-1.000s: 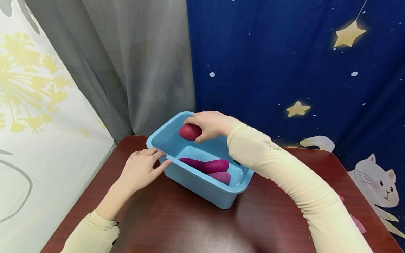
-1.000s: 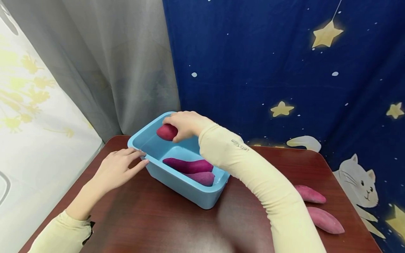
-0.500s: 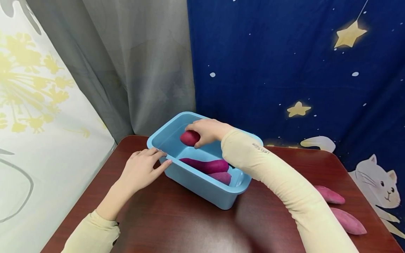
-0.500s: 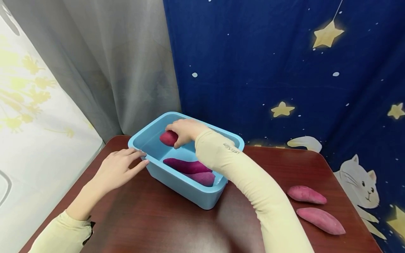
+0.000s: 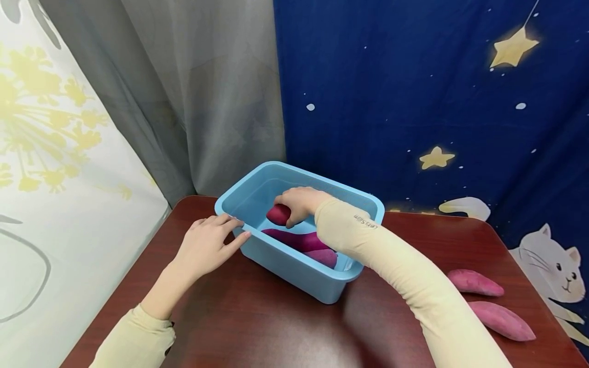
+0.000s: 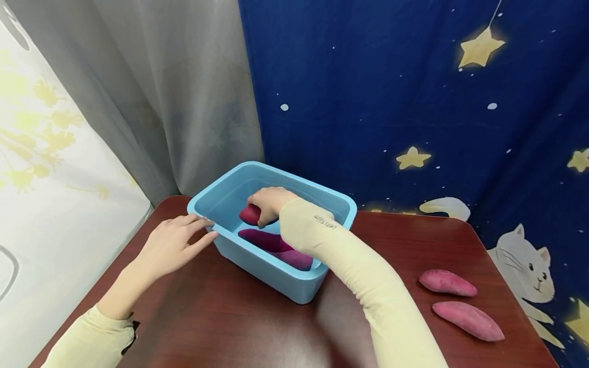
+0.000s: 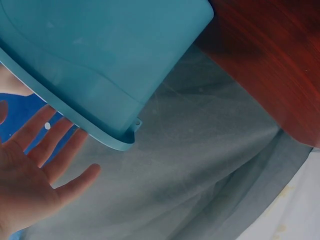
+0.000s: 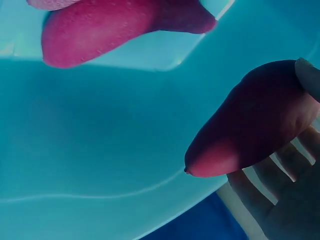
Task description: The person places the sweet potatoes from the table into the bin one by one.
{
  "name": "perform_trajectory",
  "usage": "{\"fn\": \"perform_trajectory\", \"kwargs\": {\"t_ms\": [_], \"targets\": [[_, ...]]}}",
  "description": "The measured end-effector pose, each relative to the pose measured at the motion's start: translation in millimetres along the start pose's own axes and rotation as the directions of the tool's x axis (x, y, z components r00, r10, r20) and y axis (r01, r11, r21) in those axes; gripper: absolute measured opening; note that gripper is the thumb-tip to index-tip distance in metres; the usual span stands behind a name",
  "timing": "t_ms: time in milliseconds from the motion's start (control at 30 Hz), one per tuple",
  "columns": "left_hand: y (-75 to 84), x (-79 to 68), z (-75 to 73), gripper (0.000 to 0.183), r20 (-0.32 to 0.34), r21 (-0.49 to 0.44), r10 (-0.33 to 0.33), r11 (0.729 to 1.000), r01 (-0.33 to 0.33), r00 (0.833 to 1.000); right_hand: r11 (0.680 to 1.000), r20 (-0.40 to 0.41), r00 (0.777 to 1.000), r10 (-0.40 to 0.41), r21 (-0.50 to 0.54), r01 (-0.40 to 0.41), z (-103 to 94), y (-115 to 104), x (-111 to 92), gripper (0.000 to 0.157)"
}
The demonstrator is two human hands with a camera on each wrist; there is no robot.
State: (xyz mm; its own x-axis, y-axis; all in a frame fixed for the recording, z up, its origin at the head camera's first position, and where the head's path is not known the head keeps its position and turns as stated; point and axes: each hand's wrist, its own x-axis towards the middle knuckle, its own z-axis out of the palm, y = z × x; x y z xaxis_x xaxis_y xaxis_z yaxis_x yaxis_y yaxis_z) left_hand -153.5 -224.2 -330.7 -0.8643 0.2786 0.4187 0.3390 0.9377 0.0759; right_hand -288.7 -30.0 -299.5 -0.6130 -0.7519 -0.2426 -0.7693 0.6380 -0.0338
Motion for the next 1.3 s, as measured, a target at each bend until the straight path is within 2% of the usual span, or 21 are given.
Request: {"fn": "perform_trajectory", "kwargs": {"t_ms": [200, 267, 433, 567, 800, 967, 1100, 1300], "targets": [[0.3, 0.5, -0.4, 0.039, 0.001, -0.001, 0.000, 1.000, 0.000, 1.000, 1.000, 0.051, 0.999, -0.002, -0.007, 0.003, 9.1, 1, -1, 0.043], [0.4, 0.1, -0.3, 0.039, 0.003, -0.001, -0.001, 1.000, 0.001, 1.000, 1.000, 0.074, 0.997, 0.010, 0.018, -0.011, 13.5, 1, -2, 0.041], [0.8, -1.0, -0.5, 0.039, 0.006, 0.001, -0.004, 1.000, 0.004, 1.000, 0.993, 0.150, 0.987, 0.065, 0.083, -0.078, 24.3, 1, -5, 0.044], [0.8, -1.5, -0.5, 0.040, 0.009, 0.004, -0.006, 1.000, 0.006, 1.000, 0.990, 0.184, 0.979, 0.085, 0.093, -0.103, 27.9, 0, -6, 0.044], [0.9, -1.2, -0.2, 0.040, 0.006, 0.006, -0.004, 1.000, 0.004, 1.000, 0.992, 0.195, 0.978, 0.080, 0.079, -0.097, 28.8, 0, -8, 0.045], [1.8, -0.9, -0.2, 0.040, 0.006, 0.005, -0.001, 1.000, 0.001, 1.000, 0.986, 0.205, 0.974, 0.091, 0.119, -0.117, 27.3, -1, -11, 0.052], [2.2, -1.1, -0.6, 0.040, 0.003, 0.005, 0.001, 1.000, -0.001, 1.000, 0.984, 0.186, 0.978, 0.093, 0.135, -0.119, 23.2, 0, -12, 0.052], [2.2, -2.0, -1.3, 0.040, -0.002, 0.006, 0.000, 1.000, 0.000, 1.000, 0.992, 0.140, 0.988, 0.060, 0.101, -0.074, 12.0, 2, -14, 0.050]]}}
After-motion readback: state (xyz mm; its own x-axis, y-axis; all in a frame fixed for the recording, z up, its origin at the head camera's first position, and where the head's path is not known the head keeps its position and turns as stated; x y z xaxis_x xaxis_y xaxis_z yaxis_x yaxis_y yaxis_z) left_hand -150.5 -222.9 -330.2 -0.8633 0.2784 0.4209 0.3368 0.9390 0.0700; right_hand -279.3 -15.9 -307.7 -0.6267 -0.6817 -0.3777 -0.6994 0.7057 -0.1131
